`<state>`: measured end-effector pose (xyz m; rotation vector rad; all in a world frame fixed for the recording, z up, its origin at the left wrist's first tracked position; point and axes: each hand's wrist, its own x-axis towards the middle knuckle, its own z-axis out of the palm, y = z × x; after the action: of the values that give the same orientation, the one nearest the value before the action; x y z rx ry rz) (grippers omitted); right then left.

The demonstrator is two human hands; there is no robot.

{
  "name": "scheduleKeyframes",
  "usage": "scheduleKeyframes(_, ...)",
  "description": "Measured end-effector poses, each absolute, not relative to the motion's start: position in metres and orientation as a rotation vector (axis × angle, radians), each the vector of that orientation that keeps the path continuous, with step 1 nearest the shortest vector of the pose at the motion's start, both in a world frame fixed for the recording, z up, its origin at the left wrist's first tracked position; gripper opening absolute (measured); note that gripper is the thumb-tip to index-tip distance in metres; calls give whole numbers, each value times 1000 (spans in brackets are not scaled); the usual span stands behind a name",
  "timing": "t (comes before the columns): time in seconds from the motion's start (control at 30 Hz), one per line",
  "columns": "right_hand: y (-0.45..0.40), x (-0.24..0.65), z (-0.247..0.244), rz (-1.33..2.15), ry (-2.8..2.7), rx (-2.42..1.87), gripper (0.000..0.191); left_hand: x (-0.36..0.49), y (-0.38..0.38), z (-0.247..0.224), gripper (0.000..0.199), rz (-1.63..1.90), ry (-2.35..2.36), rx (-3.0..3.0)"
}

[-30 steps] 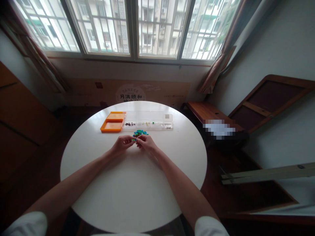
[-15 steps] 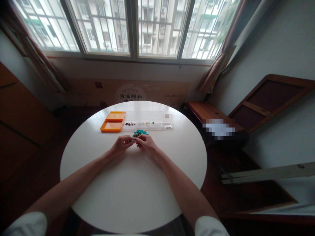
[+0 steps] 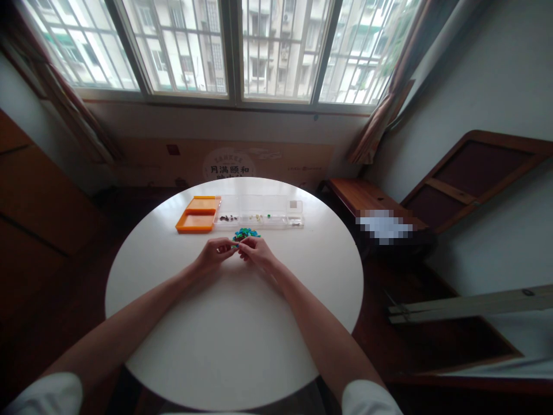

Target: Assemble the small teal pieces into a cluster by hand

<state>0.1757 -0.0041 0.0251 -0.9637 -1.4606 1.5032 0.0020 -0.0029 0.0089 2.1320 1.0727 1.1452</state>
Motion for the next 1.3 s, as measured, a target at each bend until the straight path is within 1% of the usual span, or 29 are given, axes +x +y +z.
scheduleKeyframes(0.23, -6, 176, 26, 1501, -1451, -981, 29, 2, -4, 10, 24, 1143, 1076, 2139)
scheduleKeyframes(0.6, -5, 176, 27, 1500, -1457, -984, 29, 3, -3, 9, 24, 1138, 1084, 2152)
scheduleKeyframes(0.8, -4, 175, 24, 1485, -1462, -980, 31, -3, 2, 12, 22, 1193, 1117, 2144)
scheduleKeyframes(1.03, -1, 174, 18, 1498, -1433, -1016, 32, -30, 21, 24, 28, 1441, 1519, 1876)
scheduleKeyframes(1.13, 0, 174, 16, 1491, -1425, -1015, 32, -46, 30, 25, 27, 1508, 1687, 1799)
scheduleKeyframes(1.3, -2, 175, 18, 1480, -1446, -1020, 32, -65, 41, 21, 29, 1467, 1915, 1705)
